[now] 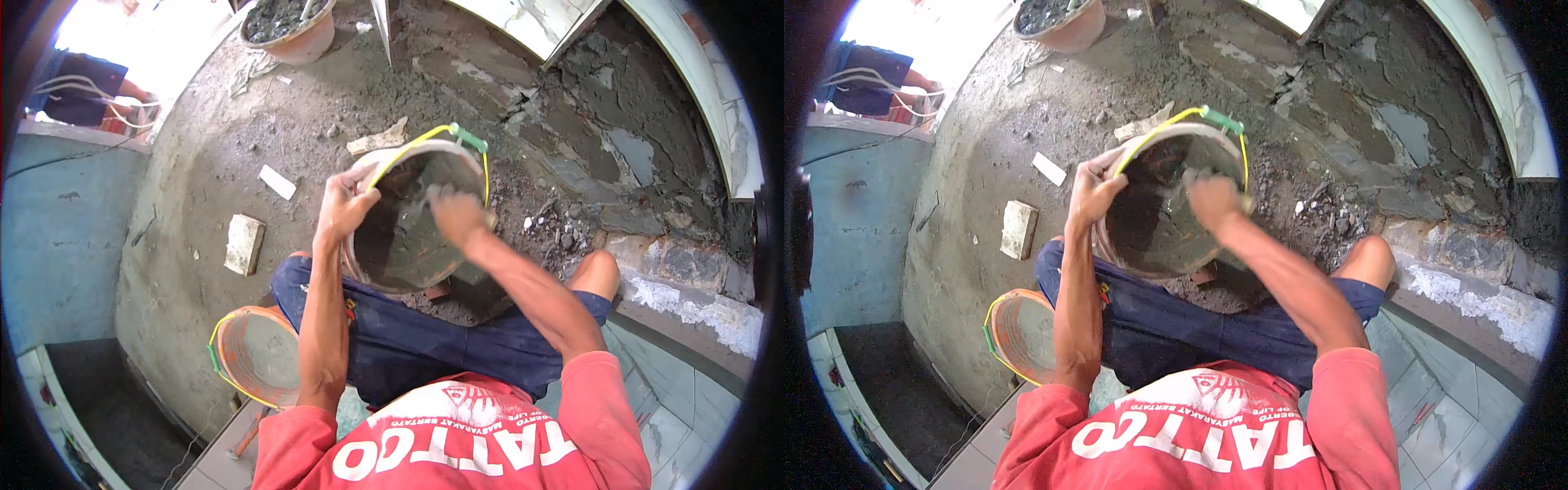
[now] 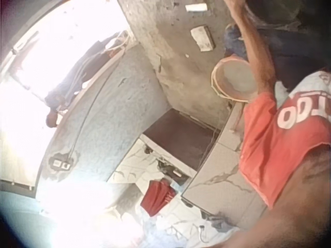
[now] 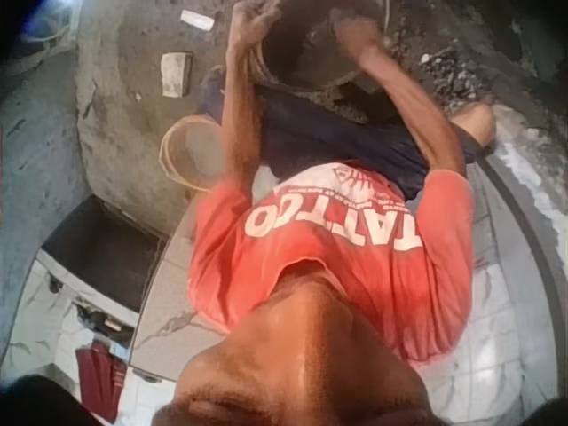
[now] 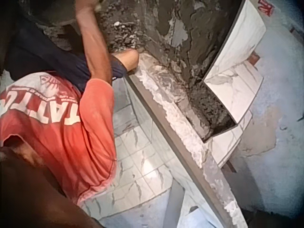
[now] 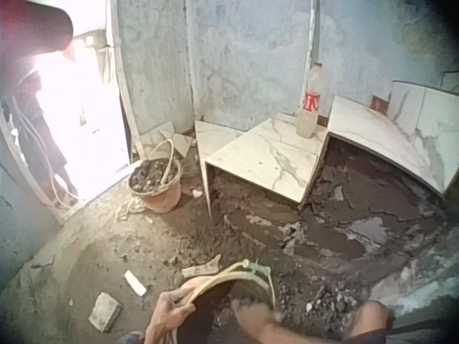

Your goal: The person scoops cement from a bucket and spreads it onto a brick base using a trowel. The person then applies mortar to tiles and installs them onto the base by hand.

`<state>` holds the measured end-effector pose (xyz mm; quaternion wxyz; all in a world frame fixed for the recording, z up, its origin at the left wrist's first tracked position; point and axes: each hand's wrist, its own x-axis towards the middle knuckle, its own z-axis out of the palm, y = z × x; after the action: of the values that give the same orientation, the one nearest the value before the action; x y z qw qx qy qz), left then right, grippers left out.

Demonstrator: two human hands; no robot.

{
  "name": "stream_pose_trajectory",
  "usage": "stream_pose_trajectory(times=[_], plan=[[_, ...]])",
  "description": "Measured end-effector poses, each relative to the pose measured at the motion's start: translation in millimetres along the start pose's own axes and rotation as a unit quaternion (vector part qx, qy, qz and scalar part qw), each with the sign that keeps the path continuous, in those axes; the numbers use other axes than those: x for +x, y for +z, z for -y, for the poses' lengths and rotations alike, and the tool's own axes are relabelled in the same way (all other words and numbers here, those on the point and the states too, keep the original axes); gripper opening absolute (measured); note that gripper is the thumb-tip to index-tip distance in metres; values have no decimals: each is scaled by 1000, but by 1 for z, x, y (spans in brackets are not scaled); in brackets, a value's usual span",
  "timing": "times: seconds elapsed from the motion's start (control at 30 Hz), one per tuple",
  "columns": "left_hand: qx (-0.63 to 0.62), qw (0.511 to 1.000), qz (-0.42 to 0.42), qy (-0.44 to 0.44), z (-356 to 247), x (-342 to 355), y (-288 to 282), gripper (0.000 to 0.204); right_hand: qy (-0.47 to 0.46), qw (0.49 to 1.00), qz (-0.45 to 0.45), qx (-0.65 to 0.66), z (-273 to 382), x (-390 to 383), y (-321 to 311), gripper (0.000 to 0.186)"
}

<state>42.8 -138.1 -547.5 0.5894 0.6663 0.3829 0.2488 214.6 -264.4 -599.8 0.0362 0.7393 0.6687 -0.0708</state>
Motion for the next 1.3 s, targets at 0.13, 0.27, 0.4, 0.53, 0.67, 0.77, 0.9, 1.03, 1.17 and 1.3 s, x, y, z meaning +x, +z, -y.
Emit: stream_pose_trajectory(times=[0.13,0.27,0.4,0.53,0.67,0.77,0.9,1.03,1.17,1.3], plan=[[-4,1000,-10,-25,-9,1,-1,46,-40,997,34,-53,15,-19,18,16],[-26,999,-15,-25,-1,0,4,45,-102,982,85,-134,0,-27,-7,18],[40,999,-30,13,-4,-2,25,43,-5,982,46,-182,-13,-8,-20,12],[89,994,-62,17,-6,-5,43,43,22,976,99,-190,-11,-5,-15,8],[111,989,-90,24,-14,-13,49,43,-47,961,217,-167,17,-16,-20,11],[22,997,-74,31,-27,-19,59,45,-49,969,211,-121,9,-18,-14,13],[47,995,-84,41,-26,-20,70,47,-71,988,139,1,-13,-27,-1,15],[37,993,-96,64,-12,-23,69,46,-62,978,107,170,-17,-42,22,21],[81,987,-128,59,-18,-21,67,41,-48,952,14,301,-16,-65,34,31],[-32,990,-134,12,-20,-15,60,41,10,915,71,397,-18,-77,33,36]])
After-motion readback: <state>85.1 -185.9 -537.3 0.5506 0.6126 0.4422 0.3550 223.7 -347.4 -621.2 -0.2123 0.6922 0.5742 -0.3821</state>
